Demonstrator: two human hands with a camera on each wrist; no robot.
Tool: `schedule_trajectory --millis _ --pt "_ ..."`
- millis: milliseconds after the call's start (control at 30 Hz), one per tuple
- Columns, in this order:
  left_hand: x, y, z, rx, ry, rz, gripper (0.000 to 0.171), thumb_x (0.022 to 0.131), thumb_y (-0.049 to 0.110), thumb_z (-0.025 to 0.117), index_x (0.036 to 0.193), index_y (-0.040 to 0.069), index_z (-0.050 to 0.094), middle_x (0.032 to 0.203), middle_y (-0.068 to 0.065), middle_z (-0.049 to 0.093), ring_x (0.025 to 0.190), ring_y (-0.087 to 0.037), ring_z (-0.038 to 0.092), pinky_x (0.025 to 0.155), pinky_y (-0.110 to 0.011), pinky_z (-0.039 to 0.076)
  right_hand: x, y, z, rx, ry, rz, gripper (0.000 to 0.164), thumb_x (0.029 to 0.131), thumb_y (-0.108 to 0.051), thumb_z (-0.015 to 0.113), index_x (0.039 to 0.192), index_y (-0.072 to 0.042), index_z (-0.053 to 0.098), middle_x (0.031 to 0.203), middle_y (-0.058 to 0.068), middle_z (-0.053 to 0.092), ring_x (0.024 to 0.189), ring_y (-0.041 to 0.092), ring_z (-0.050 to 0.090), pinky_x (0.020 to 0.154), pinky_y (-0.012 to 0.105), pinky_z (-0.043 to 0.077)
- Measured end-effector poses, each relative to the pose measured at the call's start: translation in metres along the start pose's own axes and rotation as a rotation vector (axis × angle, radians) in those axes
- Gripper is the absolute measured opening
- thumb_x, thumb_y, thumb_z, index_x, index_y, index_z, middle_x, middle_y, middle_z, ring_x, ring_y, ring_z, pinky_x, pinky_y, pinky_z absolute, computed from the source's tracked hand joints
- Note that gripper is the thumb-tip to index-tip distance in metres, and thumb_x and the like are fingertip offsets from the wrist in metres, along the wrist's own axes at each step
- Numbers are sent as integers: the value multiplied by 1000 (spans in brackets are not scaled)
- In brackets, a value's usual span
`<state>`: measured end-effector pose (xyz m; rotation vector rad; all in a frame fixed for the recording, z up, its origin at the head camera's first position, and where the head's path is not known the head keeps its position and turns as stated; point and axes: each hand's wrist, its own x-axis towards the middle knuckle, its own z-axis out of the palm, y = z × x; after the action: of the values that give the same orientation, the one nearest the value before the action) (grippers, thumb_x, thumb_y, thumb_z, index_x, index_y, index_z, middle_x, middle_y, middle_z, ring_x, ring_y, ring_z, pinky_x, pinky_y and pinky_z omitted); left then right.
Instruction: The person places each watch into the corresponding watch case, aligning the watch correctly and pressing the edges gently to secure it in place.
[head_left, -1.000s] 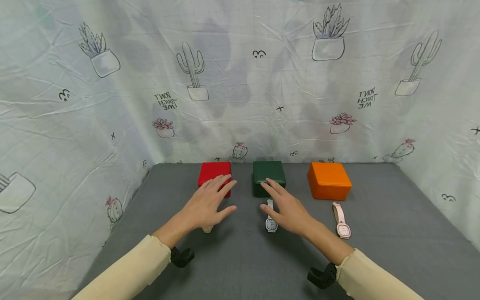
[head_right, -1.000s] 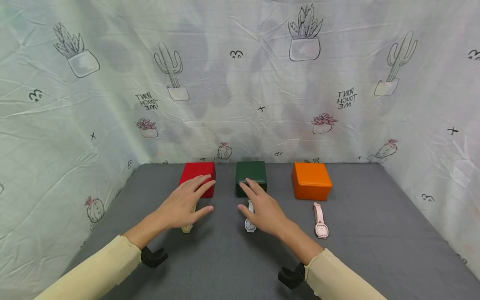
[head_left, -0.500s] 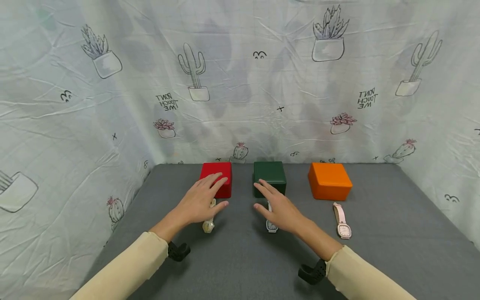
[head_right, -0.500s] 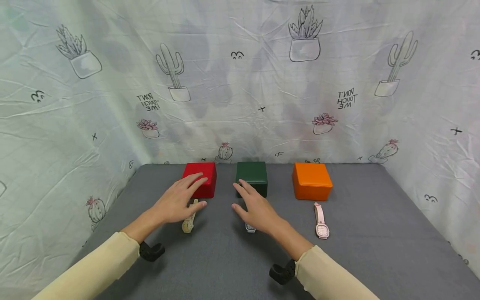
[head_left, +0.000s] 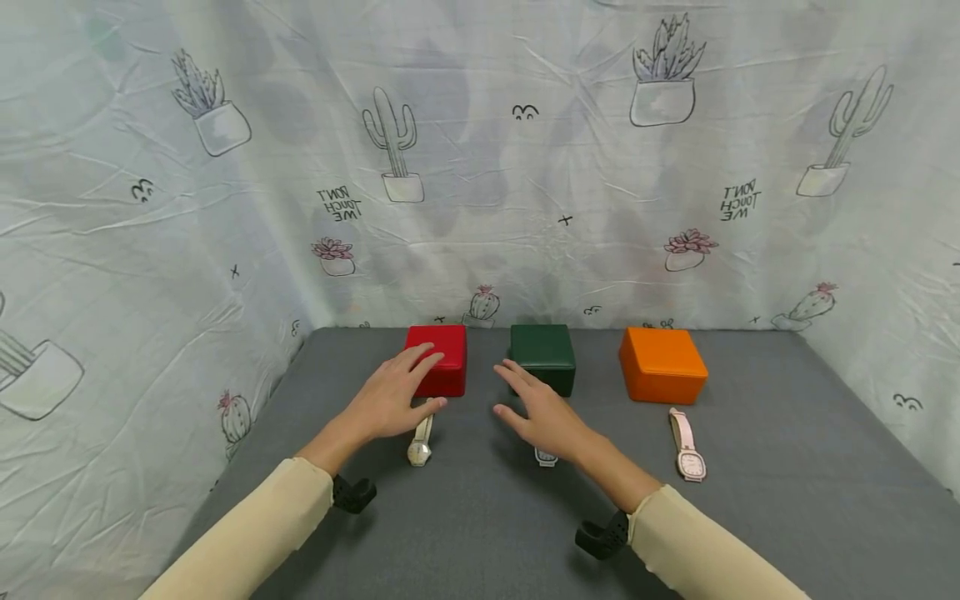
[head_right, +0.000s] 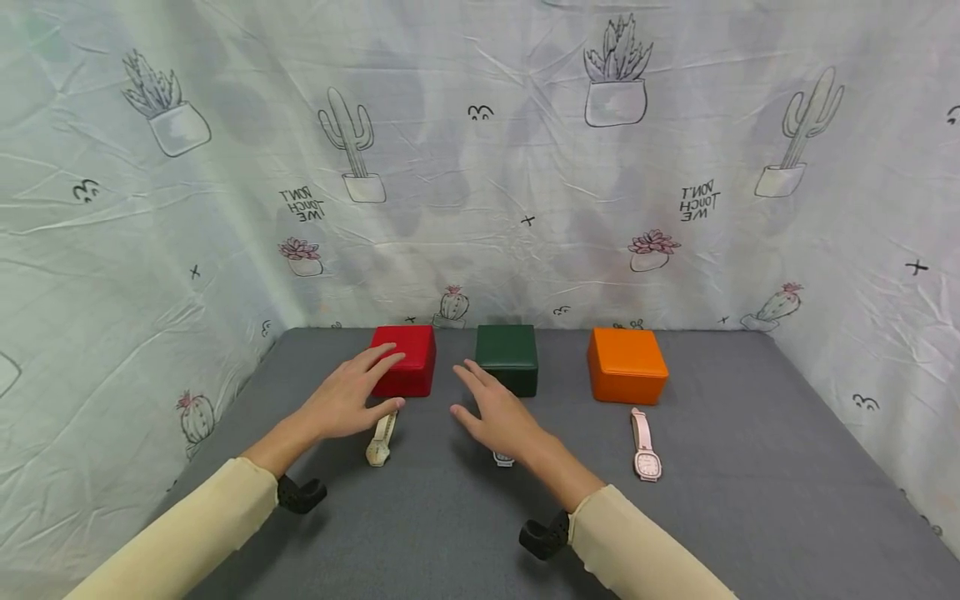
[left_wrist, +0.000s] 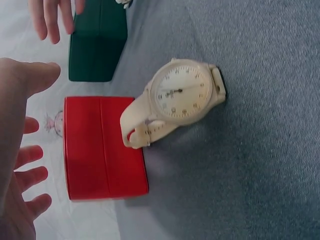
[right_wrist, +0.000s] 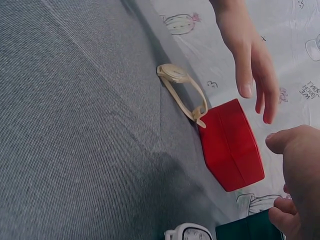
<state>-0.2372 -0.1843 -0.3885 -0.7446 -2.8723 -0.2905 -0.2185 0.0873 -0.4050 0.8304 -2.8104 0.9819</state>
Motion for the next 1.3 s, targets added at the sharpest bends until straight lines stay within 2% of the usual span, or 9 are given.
schedule_trajectory --millis 367,600,767,967,1167,1300 --pt "4 -18 1 15 -18 -24 77 84 44 68 149 15 37 156 -11 32 140 -33 34 109 -58 36 19 -6 15 25 -19 6 64 94 -33 62 151 -20 35 158 5 31 140 27 41 110 52 39" --pt "8 -31 1 110 -62 -23 75 87 46 64 151 17 35 158 -11 28 143 -35 29 111 -59 33 34 -9 25 35 -42 43 66 94 -35 62 151 -20 33 159 6 29 141 28 39 110 52 38" --pt "15 -41 3 154 -92 -33 77 88 48 62 152 19 32 160 -11 24 143 -36 28 112 -59 32 46 -9 34 50 -50 85 73 91 -35 67 152 -16 31 158 9 30 142 30 37 111 52 38" --pt "20 -49 5 222 -84 -15 80 86 47 65 152 18 32 159 -13 25 141 -35 31 110 -56 35 59 -11 46 94 -49 95 82 87 -34 71 152 -13 28 158 9 31 144 27 35 112 49 37" --pt "28 -53 9 196 -90 13 82 85 48 66 153 20 30 160 -12 24 142 -35 31 109 -58 36 70 -9 57 131 -12 107 89 85 -30 75 153 -10 23 157 9 32 143 25 36 112 47 37" --pt "34 -55 11 170 -97 15 84 83 50 68 153 19 30 159 -13 25 141 -36 32 107 -60 38 77 -3 64 154 9 160 92 84 -31 75 154 -9 19 158 10 31 144 26 35 112 48 37"
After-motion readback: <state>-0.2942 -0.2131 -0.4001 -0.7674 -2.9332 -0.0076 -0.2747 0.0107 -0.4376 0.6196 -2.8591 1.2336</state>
